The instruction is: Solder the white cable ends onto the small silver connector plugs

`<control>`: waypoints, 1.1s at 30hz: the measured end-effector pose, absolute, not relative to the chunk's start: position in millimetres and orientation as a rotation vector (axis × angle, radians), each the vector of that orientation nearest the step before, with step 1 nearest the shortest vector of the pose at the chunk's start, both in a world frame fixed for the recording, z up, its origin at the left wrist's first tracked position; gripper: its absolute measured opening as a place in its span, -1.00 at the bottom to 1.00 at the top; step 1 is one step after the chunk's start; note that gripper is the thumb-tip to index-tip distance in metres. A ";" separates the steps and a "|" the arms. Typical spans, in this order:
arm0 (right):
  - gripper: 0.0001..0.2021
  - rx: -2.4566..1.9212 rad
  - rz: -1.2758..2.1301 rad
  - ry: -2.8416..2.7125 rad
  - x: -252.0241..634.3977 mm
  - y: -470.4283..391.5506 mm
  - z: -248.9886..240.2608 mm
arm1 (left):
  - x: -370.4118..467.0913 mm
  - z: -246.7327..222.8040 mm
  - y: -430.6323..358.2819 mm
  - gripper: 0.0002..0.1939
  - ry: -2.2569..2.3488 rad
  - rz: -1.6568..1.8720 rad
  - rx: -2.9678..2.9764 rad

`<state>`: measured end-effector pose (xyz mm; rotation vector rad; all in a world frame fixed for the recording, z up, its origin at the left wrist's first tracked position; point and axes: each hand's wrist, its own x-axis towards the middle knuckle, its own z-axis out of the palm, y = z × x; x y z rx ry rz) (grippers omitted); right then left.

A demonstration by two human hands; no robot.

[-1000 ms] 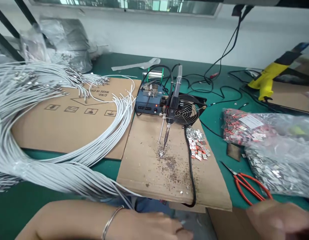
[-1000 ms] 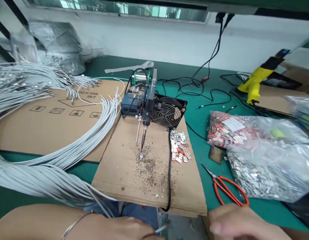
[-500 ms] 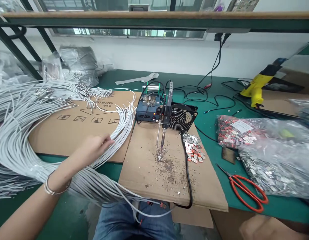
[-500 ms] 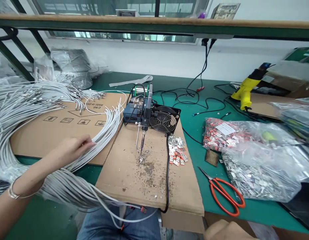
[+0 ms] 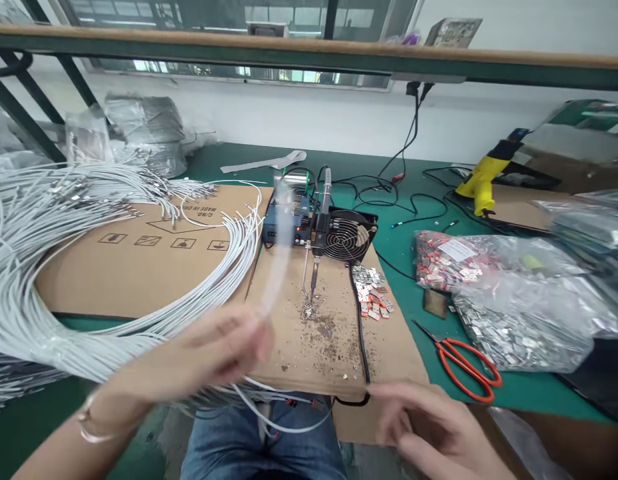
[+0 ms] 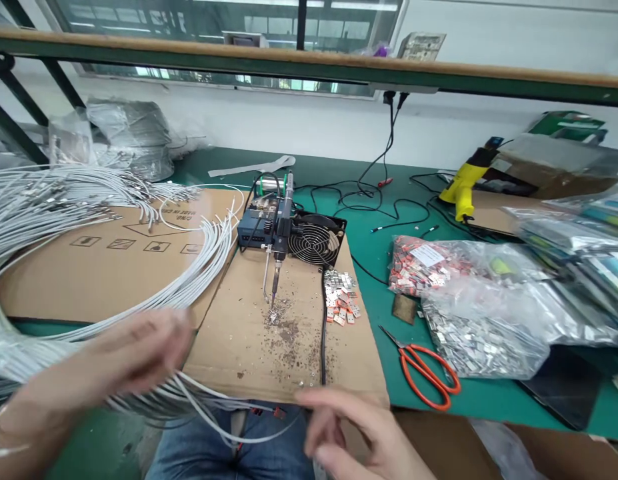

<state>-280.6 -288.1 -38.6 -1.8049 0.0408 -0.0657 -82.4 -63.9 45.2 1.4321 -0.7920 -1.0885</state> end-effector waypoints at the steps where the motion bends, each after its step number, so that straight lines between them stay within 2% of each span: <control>1: -0.67 -1.776 -0.119 0.060 -271.0 -277.6 -37.1 | -93.1 38.7 -70.1 -0.70 -0.852 -1.282 1.523; 2: -0.62 -1.717 -0.164 0.040 -261.9 -268.0 -36.7 | -103.3 31.6 -74.9 -0.71 -0.893 -1.422 1.609; 3: -0.67 -1.644 -0.228 0.048 -253.7 -260.0 -37.2 | -112.4 24.5 -77.6 -0.70 -0.908 -1.479 1.687; 4: -0.83 -1.592 -0.251 0.090 -246.6 -253.9 -38.4 | -119.9 18.0 -78.1 -0.69 -0.905 -1.492 1.743; 5: -0.86 -1.553 -0.235 0.145 -240.9 -249.6 -40.0 | -125.4 12.3 -76.7 -0.68 -0.915 -1.500 1.765; 11: -0.82 -1.321 -0.071 0.202 -233.1 -240.4 -48.2 | -130.0 -7.7 -64.2 -0.70 -0.963 -1.409 1.771; 15: -0.83 -1.332 0.047 0.181 -234.6 -226.8 -53.8 | -131.5 -20.5 -76.4 -0.77 -0.750 -1.049 1.585; 17: -0.82 -1.318 0.105 0.216 -234.5 -222.2 -56.1 | -133.0 -26.0 -83.3 -0.78 -0.654 -0.982 1.446; 19: -0.83 -1.312 0.114 0.267 -234.3 -223.1 -55.8 | -134.8 -29.8 -87.3 -0.75 -0.553 -0.993 1.338; 25: -0.91 -1.518 -0.157 0.258 -232.7 -243.8 -40.6 | -142.9 -35.7 -90.8 -0.68 -0.271 -1.277 1.036; 33: -0.93 -1.652 0.002 0.113 -226.2 -253.9 -32.3 | -145.4 -32.8 -95.2 -0.66 -0.266 -1.270 1.145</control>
